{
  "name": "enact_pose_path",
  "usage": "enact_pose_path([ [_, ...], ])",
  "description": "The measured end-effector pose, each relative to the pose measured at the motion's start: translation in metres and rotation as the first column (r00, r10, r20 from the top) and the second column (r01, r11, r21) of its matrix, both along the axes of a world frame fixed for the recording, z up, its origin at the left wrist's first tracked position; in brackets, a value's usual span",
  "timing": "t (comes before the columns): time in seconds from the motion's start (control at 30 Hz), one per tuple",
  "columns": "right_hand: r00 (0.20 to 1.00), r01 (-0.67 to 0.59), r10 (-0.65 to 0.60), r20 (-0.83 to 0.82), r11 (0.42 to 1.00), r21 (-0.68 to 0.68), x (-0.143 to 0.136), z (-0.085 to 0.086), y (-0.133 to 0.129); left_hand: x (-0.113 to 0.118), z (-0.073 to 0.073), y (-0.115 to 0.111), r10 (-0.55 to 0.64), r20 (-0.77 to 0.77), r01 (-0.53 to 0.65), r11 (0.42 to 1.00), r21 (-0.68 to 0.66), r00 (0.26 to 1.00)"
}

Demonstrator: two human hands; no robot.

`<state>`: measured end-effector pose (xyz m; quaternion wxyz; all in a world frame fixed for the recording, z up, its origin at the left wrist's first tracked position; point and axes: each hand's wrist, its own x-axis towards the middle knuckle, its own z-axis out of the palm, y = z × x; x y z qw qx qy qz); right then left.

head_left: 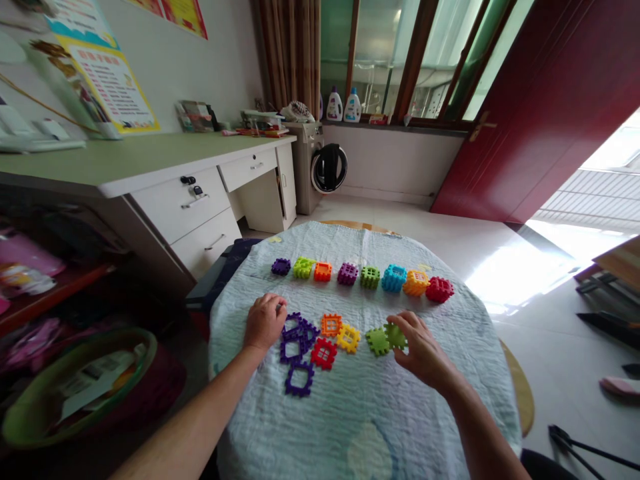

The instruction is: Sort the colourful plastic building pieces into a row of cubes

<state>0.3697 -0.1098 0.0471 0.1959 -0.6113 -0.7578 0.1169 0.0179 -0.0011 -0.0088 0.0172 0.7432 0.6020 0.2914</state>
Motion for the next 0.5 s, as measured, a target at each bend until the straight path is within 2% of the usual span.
enact_pose_path([
  [0.2, 0.997, -0.074, 0.074, -0.006, 0.994, -0.084, -0.013, -0.012, 0.008, -0.001, -0.002, 0.0, 0.005, -0.005, -0.005, 1.0, 0.005, 1.0],
  [0.33, 0.997, -0.069, 0.074, 0.023, 0.981, -0.183, -0.018, -0.012, 0.011, -0.001, -0.002, 0.001, 0.001, -0.008, -0.001, 1.0, 0.003, 1.0],
  [0.5, 0.994, -0.1, 0.109, 0.028, 0.971, -0.218, -0.014, -0.01, 0.013, 0.0, -0.001, 0.0, 0.0, -0.005, 0.0, 1.0, 0.003, 1.0],
])
